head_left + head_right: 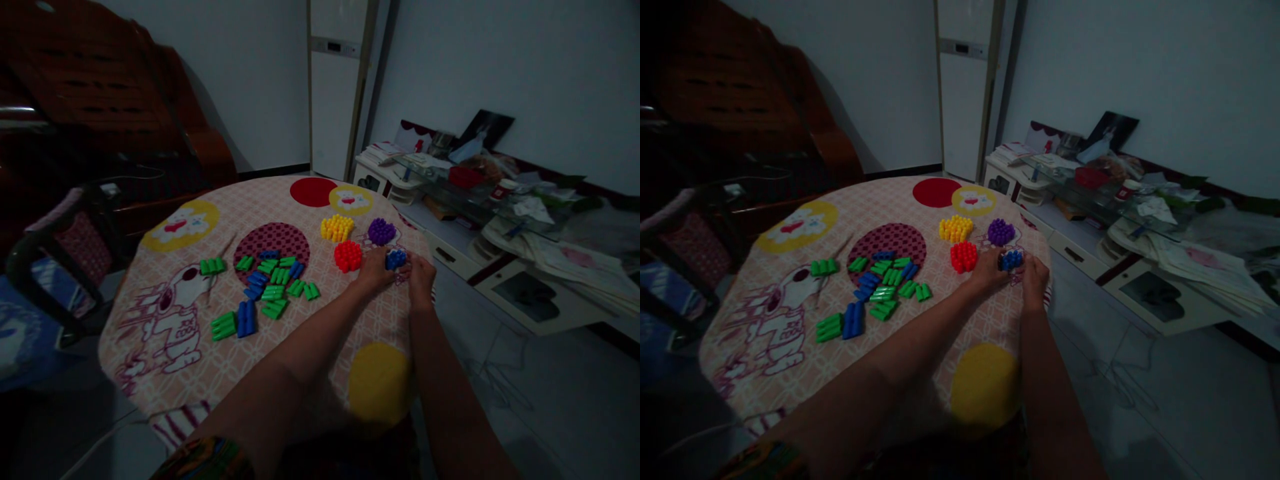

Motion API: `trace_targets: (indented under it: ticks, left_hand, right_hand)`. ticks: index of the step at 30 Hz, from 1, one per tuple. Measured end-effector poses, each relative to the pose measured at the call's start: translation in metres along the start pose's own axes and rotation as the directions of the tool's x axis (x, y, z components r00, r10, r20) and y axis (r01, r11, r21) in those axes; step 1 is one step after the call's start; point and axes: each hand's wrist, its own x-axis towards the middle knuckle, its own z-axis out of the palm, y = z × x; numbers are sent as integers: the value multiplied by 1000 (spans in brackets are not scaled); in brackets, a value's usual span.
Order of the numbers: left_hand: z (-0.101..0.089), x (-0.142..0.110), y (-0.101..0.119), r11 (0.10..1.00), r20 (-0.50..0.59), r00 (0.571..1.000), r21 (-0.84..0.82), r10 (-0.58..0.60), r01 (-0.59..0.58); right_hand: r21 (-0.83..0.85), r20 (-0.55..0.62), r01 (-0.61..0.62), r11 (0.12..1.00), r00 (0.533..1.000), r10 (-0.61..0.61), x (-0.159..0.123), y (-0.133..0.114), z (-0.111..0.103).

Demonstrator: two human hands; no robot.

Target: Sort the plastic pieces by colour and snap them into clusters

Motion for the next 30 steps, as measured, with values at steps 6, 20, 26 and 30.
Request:
trace_targets:
  ticks: [6,20,26,30]
  left_hand:
    - [10,6,-6,999,-14,1000,-45,5,-6]
    - [15,11,-6,999,1,1000,-50,11,-11]
    - [14,7,-5,997,0,999,-53,54,-54]
    - [-4,1,-1,996,35,995,-24,92,-91]
  right_hand:
    - [-31,3,8,999,1000,-7,0,-4,0]
    - [-42,20,12,999,1000,-11,0,-1,-1]
    - [-38,11,26,999,1000,-26,-2,-3,-1]
    - [-27,6,14,1000,1000,-14,-3,-3,-2]
